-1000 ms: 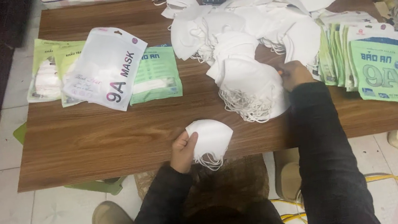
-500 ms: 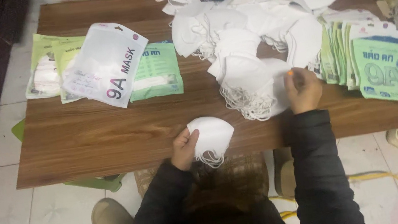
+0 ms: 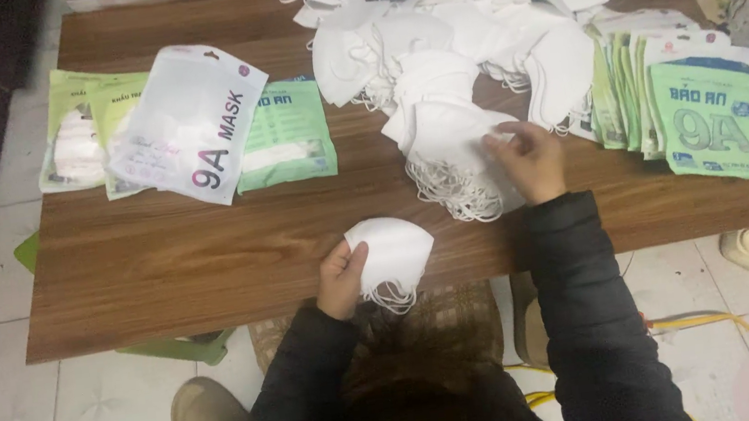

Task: Stacking and organizing white face masks on a wooden table

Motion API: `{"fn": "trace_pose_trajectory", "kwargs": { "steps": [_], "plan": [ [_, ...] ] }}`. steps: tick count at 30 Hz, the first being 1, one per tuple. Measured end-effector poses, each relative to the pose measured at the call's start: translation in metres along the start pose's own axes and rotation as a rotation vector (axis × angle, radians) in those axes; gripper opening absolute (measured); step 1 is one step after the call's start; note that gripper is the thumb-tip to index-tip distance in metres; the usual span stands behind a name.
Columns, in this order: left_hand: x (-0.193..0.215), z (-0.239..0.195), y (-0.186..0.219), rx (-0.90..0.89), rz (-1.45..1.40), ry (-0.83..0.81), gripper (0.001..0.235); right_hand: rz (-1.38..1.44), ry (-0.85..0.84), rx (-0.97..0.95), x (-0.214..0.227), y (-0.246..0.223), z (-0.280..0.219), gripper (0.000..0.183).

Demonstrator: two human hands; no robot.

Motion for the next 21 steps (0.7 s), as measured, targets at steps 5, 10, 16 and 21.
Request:
{"fn": "trace_pose_trajectory", "kwargs": {
  "steps": [5,10,16,21],
  "plan": [
    [-0.001,-0.003,0.012,-0.017,0.003,0.019,0.027,-0.448,-0.138,-0.054,-0.015,-0.049,-0.004,0.061],
    [-0.006,-0.008,0.033,-0.044,0.021,0.002,0.026,-0.507,-0.148,-0.176,-0.021,-0.053,-0.007,0.066],
    [-0.004,-0.007,0.025,-0.027,0.024,0.001,0.028,-0.637,-0.166,-0.068,-0.028,-0.057,-0.011,0.059],
    [-0.003,-0.006,0.025,-0.025,0.017,-0.003,0.029,-0.803,-0.136,0.041,-0.035,-0.055,-0.018,0.046]
  ]
}}
Point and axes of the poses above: each hand's wrist, its own z-axis towards the middle knuckle, its own x-axis out of the back of the hand, y = z × x, the point moved 5 cm from there along z, towards the middle knuckle, and after that the axes turned 12 degrees about z, right-handed, at the moved point
